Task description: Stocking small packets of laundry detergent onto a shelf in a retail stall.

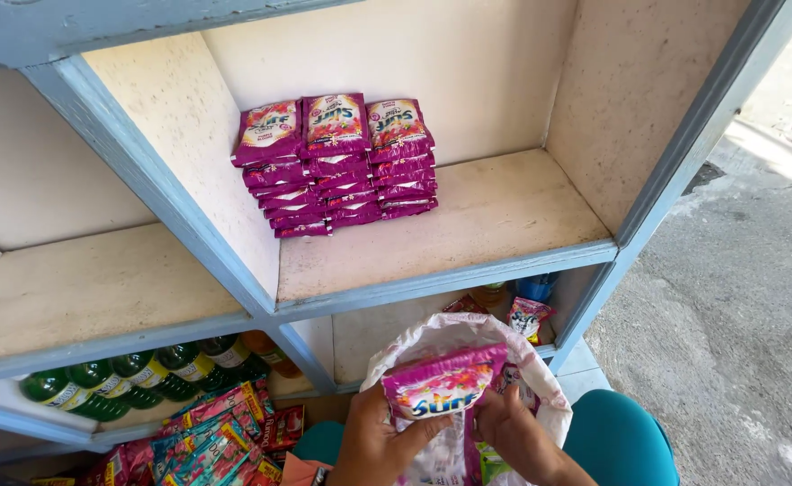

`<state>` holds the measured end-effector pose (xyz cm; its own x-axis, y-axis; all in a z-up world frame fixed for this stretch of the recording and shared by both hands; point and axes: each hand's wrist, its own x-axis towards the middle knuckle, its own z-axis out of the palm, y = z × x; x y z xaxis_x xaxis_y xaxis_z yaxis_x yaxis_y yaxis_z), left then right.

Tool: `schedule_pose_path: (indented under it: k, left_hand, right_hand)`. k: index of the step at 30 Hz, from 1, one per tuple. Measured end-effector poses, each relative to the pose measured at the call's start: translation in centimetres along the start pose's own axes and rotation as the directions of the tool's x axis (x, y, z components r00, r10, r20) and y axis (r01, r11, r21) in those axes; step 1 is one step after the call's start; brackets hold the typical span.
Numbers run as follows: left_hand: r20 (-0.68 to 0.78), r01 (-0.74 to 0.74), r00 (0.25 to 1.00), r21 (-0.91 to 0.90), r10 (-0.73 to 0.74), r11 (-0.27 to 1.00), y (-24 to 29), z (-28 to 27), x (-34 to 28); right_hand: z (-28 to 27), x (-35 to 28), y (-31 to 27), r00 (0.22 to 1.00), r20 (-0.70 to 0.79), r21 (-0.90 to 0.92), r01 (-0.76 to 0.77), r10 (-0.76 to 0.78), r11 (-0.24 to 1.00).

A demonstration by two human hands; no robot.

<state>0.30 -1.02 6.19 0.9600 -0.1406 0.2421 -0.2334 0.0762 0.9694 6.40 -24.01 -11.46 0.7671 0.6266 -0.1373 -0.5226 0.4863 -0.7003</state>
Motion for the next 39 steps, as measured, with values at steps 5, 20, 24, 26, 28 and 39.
schedule_pose_path:
  k: [5,20,24,26,28,39]
  left_hand:
    - [0.153,-0.297,0.953,0.315,0.260,0.902,2.1,-0.7,1.0]
    - [0.301,-0.488,0.860,0.724,0.413,0.488,1.8,-3.0,0.8]
    - [-0.222,0.025,0.975,0.048,-0.013,0.999,-2.8,-2.2,0.5]
    - [-0.250,0.124,0.937,-0.409,-0.242,0.904,-3.4,-0.7,0.2]
    - [-0.273,0.048,0.951,-0.339,-0.147,0.940,-2.5,0.3,0.5]
    - [-0.407,-0.365,0.825,0.147,0.392,0.919,-0.6,2.4,2.1]
  right_hand:
    - [1.3,-0.2,1.9,0.999,-0.021,0.055,0.036,-0.035,0.998]
    - [11.3,-2.2,-5.2,0.947,-0.166,0.157,-0.248,0.273,0.956]
    - [11.0,-1.3,-4.5,0.955,-0.263,0.026,-0.136,0.138,0.990]
    - [12.2,-1.1,-5.2,0.972,-0.226,-0.142,0.035,-0.067,0.989]
    - [12.0,-0.7,-5.5,0.962,-0.253,-0.280,0.028,-0.102,0.960]
    - [12.0,0.9,-6.9,0.876,-0.047,-0.454,0.409,-0.480,0.791]
